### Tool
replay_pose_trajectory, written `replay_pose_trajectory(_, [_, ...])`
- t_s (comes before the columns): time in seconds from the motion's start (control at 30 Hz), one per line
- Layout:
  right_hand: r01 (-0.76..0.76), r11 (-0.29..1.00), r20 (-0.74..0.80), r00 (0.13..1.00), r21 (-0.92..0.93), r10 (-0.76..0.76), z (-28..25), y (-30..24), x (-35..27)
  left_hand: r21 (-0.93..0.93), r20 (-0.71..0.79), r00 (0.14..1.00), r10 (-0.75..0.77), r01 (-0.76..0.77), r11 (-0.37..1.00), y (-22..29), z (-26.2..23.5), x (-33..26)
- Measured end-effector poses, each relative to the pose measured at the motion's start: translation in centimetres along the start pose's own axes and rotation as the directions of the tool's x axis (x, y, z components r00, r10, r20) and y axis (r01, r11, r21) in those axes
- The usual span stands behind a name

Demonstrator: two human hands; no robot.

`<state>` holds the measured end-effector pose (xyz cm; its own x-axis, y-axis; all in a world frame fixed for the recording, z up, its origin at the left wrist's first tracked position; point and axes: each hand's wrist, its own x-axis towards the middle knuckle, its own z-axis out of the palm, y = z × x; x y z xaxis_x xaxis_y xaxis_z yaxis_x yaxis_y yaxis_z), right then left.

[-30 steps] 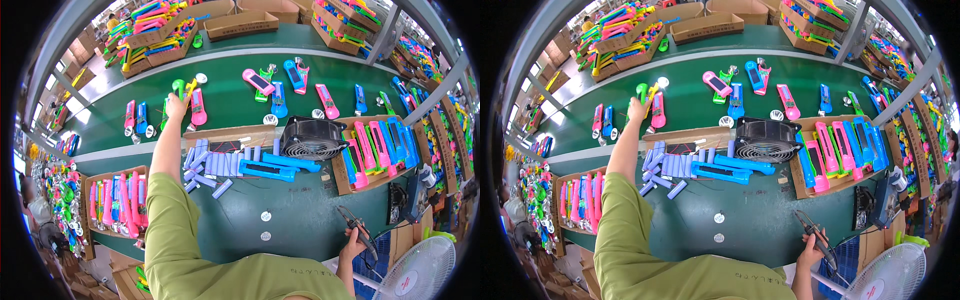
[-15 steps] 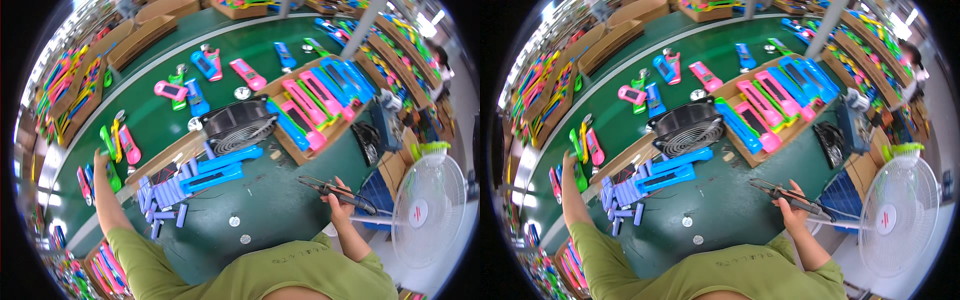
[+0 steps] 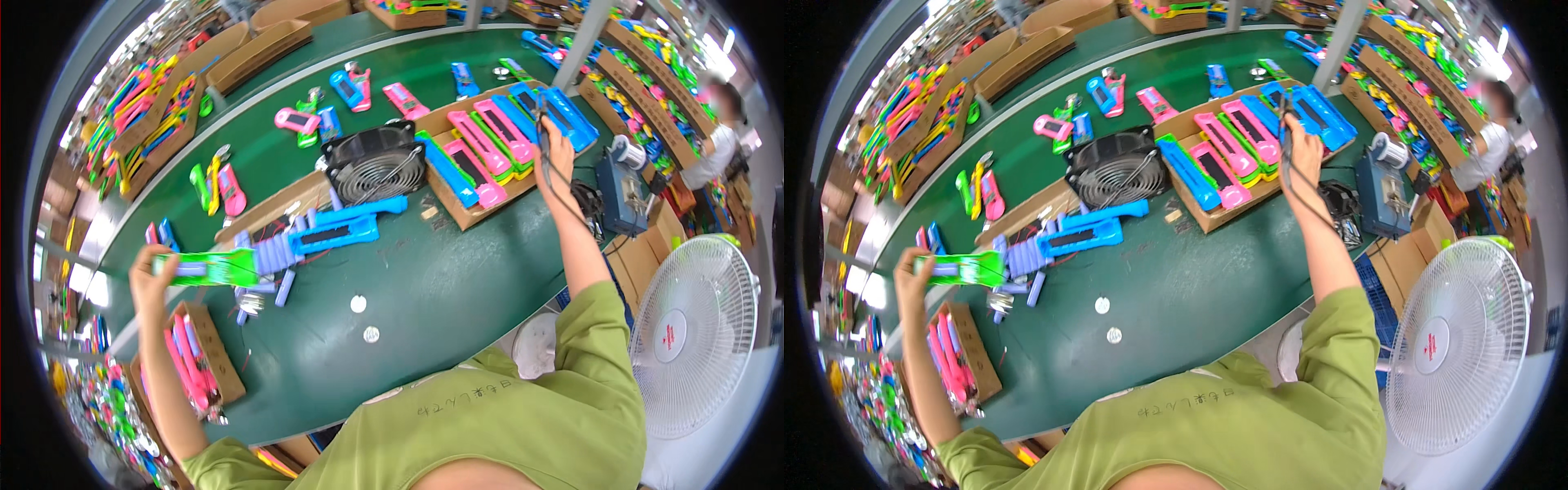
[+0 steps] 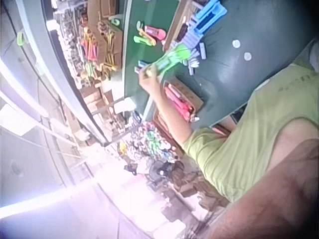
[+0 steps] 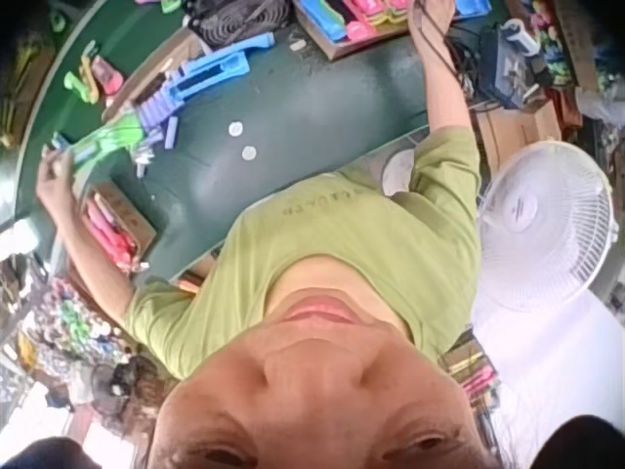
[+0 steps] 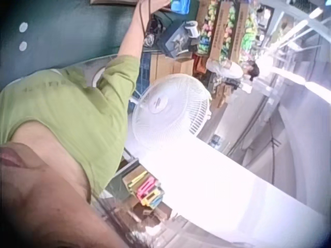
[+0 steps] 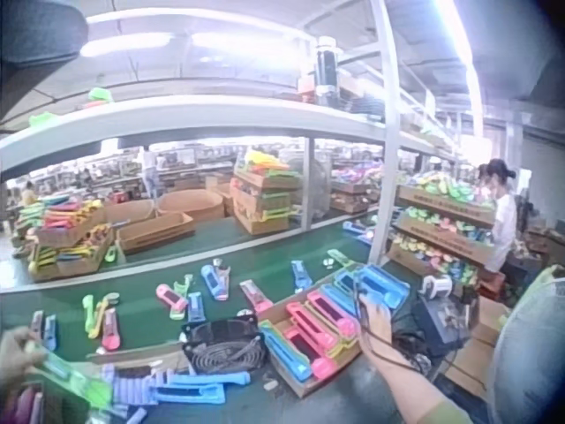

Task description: The person assembles or repairs small electronic toy components by hand, using a soldering iron to connect wires to a circuit board within a toy housing.

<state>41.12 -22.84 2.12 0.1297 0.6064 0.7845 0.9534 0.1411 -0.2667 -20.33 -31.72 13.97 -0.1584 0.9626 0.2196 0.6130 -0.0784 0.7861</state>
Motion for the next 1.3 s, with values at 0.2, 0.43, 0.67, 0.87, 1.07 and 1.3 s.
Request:
replay_pose_trajectory(0.2, [-0.068, 0.997, 0.198, 0.978, 0.027, 0.061, 4.3, 5.3, 1.2, -0.479, 0.120, 0.938, -0.325, 0.341, 0.809, 1.0, 16.3, -16.8])
replay_pose_trajectory(0.43, [-0.594, 0.772, 0.407, 0.778, 0.228, 0.478, -2.7, -1.0, 0.3, 0.283, -0.209, 0.961, 0.182, -0.119, 0.952, 4.8, 21.8, -21.4])
replay_pose_trajectory(0.67, [-0.254, 0.631, 0.220, 0.966, 0.733, 0.133, -8.5, -10.2, -11.4, 0.186, 0.279, 0.807, 0.520, -0.577, 0.796, 7.8, 24.2, -19.2])
replay_pose_trajectory(0.87, [0.059, 0.688, 0.277, 0.888, 0.723, -0.367, -8.0, -12.5, -17.4, -0.019, 0.452, 0.706, 0.545, -0.603, 0.797, 6.9, 26.5, -19.1])
replay_pose_trajectory(1.07, [-0.195, 0.579, 0.479, 0.786, 0.792, -0.391, -7.8, -12.3, -18.7, -0.877, 0.145, 0.933, -0.329, 0.275, 0.394, 5.8, 25.7, -19.8])
replay_pose_trajectory(1.3, [0.047, 0.593, 0.318, 0.809, 0.804, -0.495, -8.9, -13.7, -17.1, 0.102, 0.124, 0.974, 0.189, -0.202, 0.974, 4.5, 22.7, -16.9])
